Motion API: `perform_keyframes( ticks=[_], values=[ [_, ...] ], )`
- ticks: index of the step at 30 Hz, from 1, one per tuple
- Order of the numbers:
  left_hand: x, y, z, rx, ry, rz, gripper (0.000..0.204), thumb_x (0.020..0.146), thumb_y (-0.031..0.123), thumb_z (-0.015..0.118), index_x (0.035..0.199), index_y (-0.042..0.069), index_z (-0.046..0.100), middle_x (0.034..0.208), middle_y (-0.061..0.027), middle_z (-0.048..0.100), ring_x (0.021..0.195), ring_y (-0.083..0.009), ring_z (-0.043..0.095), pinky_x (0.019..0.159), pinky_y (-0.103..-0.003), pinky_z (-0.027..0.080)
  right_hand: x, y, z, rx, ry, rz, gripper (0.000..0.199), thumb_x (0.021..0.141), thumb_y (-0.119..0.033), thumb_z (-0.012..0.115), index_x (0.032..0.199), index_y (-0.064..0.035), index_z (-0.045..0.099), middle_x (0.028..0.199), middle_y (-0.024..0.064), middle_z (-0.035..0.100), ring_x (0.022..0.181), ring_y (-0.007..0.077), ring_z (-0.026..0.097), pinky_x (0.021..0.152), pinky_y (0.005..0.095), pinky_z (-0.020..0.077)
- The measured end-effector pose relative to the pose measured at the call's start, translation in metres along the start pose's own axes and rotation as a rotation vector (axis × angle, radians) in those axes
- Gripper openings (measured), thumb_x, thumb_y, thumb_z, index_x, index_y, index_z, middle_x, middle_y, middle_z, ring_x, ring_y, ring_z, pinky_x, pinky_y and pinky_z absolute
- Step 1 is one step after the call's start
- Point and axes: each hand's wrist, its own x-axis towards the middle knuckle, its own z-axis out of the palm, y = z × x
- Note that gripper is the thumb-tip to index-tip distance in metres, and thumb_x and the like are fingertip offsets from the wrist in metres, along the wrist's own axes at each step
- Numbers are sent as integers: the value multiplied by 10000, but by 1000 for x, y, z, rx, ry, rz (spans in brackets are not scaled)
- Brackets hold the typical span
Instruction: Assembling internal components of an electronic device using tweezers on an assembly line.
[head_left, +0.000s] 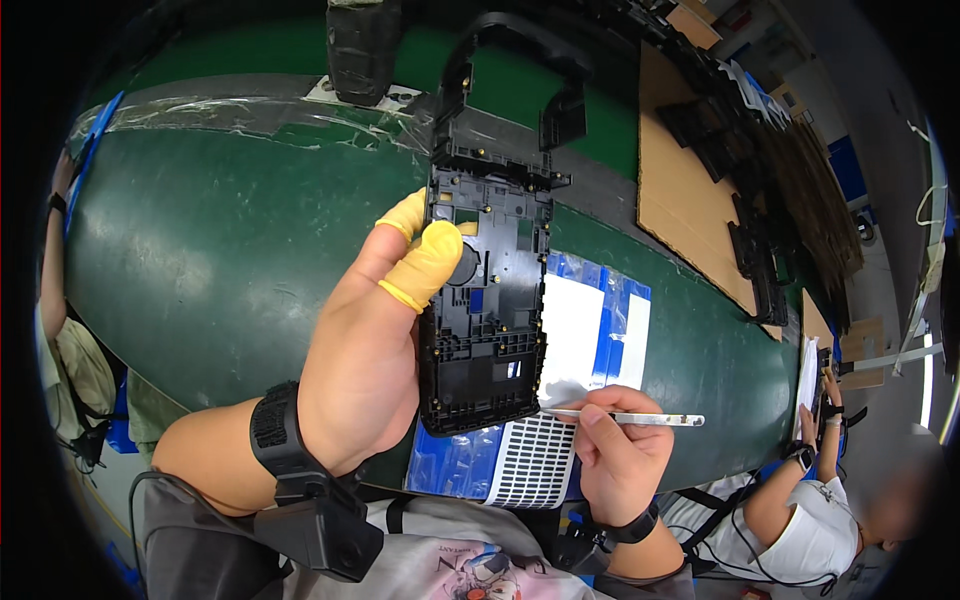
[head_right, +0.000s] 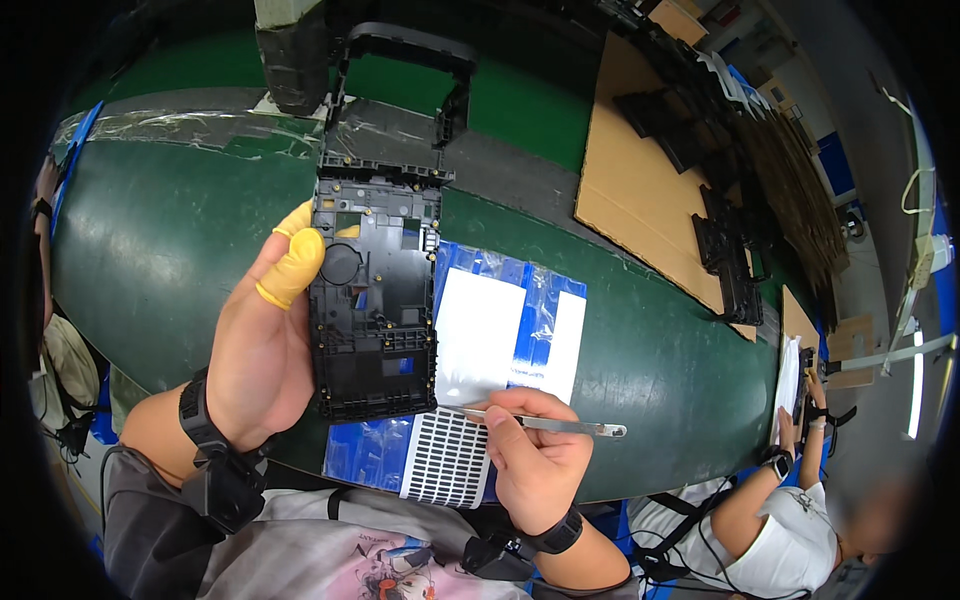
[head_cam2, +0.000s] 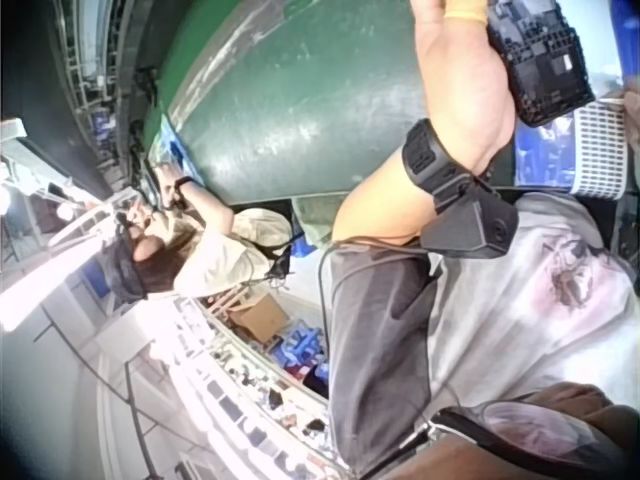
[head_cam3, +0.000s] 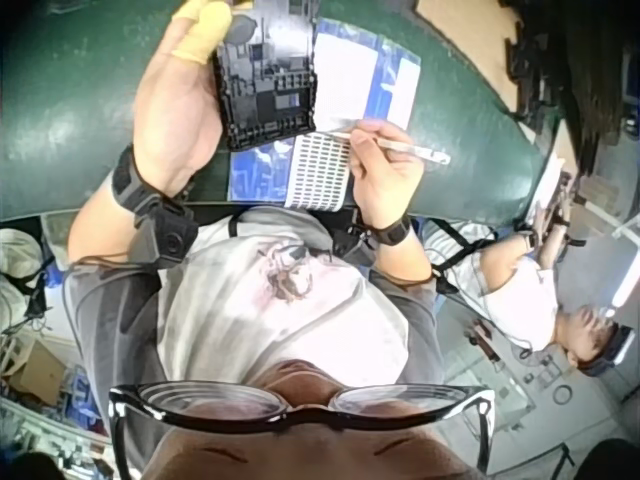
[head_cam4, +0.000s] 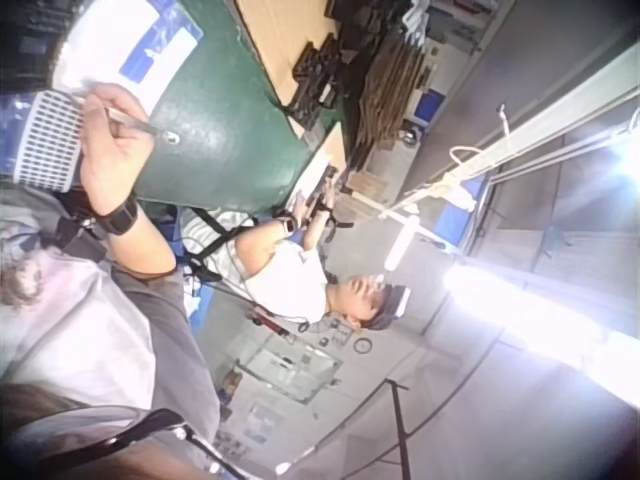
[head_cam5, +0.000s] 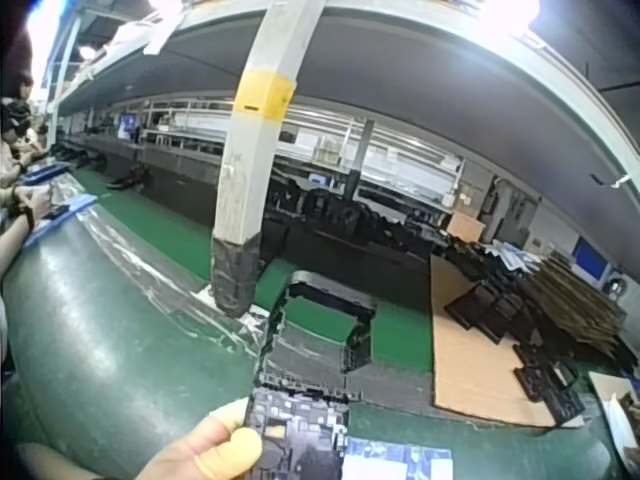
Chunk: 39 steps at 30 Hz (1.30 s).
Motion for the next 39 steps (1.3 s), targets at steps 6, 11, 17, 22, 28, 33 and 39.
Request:
perform_keyframes(
  ticks=[6, 11, 17, 22, 28, 33, 39],
  values=[
    [4, -13, 1, -36, -25, -48, 413, 858, 209, 438, 1213, 39, 312, 1105, -85, 475, 1000, -175, 494, 848, -325, 420, -3, -29, -2, 103, -21, -121, 134, 728, 34, 551, 856, 65, 526, 726, 154, 594, 499, 85, 445, 471, 202, 364],
    [1, -15, -4, -85, -65, -143, 418, 852, 237, 435, 1196, 26, 327, 1121, -102, 474, 1014, -184, 489, 870, -330, 403, 14, -50, 31, 75, -282, -266, 154, 734, 26, 560, 879, 69, 526, 822, 185, 601, 730, 177, 584, 655, 236, 453],
    [1, -17, -2, -127, -59, -210, 403, 856, 227, 430, 1201, 40, 340, 1126, -93, 474, 1022, -192, 480, 872, -333, 397, 31, -30, 34, 135, -285, -193, 151, 761, 41, 542, 910, 50, 523, 852, 176, 594, 771, 185, 586, 683, 254, 461],
    [-3, -17, 0, -162, -70, -212, 391, 859, 208, 430, 1202, 38, 346, 1126, -91, 472, 1025, -190, 477, 871, -337, 398, 32, -28, 33, 169, -258, -210, 156, 746, 66, 541, 899, 43, 523, 833, 165, 588, 766, 214, 595, 721, 297, 467],
    [-3, -15, -1, -160, -84, -204, 411, 852, 220, 448, 1204, 33, 345, 1130, -94, 469, 1029, -190, 474, 878, -336, 393, 30, -28, 33, 188, -265, -188, 156, 740, 80, 536, 891, 43, 522, 827, 155, 582, 773, 223, 593, 730, 315, 468],
    [-3, -16, -1, -168, -84, -200, 426, 848, 227, 455, 1208, 30, 339, 1132, -96, 467, 1029, -189, 475, 878, -336, 394, 30, -27, 32, 170, -262, -187, 158, 739, 74, 543, 893, 45, 523, 824, 153, 580, 774, 221, 592, 732, 318, 468],
    [-4, -16, -1, -154, -81, -189, 434, 847, 233, 457, 1211, 30, 335, 1134, -98, 465, 1027, -188, 477, 877, -334, 396, 30, -27, 33, 209, -279, -186, 152, 741, 66, 545, 892, 51, 526, 819, 158, 586, 775, 214, 591, 729, 311, 469]
  ],
)
